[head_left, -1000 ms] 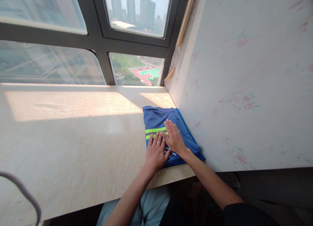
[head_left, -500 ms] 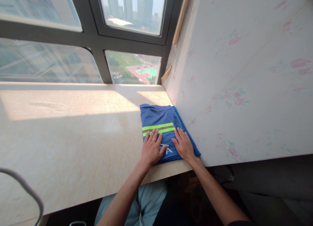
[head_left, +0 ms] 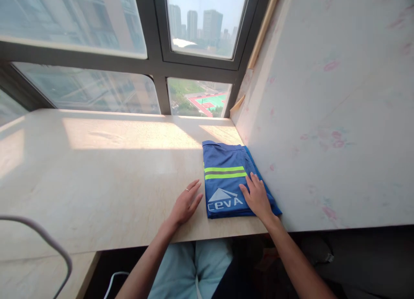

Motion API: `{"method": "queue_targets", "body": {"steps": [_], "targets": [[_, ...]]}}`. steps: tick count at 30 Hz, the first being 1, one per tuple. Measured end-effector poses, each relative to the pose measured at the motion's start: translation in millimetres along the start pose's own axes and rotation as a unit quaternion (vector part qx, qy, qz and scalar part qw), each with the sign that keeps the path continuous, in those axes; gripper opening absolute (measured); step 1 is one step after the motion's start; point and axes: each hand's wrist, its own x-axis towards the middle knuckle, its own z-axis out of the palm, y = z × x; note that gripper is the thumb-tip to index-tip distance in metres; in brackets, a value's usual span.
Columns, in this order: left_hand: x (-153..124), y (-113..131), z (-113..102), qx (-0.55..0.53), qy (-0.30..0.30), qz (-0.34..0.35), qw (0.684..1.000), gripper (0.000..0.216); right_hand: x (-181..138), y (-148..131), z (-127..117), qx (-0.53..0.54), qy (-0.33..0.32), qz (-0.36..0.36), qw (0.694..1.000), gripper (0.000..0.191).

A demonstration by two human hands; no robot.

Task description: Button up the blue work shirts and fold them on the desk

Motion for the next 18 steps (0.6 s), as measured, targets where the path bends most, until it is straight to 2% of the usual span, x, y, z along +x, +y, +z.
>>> {"method": "queue_targets", "body": {"steps": [2, 4, 7, 9, 10, 11, 13, 18], "targets": [[-8.4, -11.1, -15.4, -0.044, 0.069, -0.05, 0.995, 0.032, 2.5, -31.3, -6.2, 0.095, 0.052, 0.0, 0.994, 0.054], [-15.5, -19.5, -30.2, -0.07, 0.13, -0.086, 0.985, 0.028, 2.5, -72.8, -7.8, 0.239, 0.064, 0.002, 0.969, 0.042], [-25.6, -26.0, -48.3, -0.07, 0.182, -0.131, 0.972, 0.026, -1.6, -139.6, 5.2, 0.443, -0.027, 0.042, 0.895, 0.037], [-31.8, -27.2, -56.4, -0.07, 0.198, -0.173, 0.962, 0.023, -4.8, -176.1, 23.6, 0.522, -0.078, 0.068, 0.847, 0.044], [-34.4, -27.2, -59.3, -0.076, 0.207, -0.195, 0.956, 0.021, -6.1, -189.8, 34.2, 0.54, -0.103, 0.076, 0.832, 0.049], [-36.6, -27.0, -61.4, -0.087, 0.216, -0.213, 0.949, 0.02, -7.0, -200.1, 44.8, 0.544, -0.121, 0.084, 0.826, 0.052], [-39.1, -26.3, -63.9, -0.114, 0.23, -0.232, 0.938, 0.017, -8.0, -210.9, 62.7, 0.527, -0.134, 0.099, 0.834, 0.055], [-37.6, -23.4, -63.8, -0.154, 0.227, -0.239, 0.932, 0.013, -12.1, -205.8, 78.6, 0.477, -0.137, 0.076, 0.865, 0.056]]}}
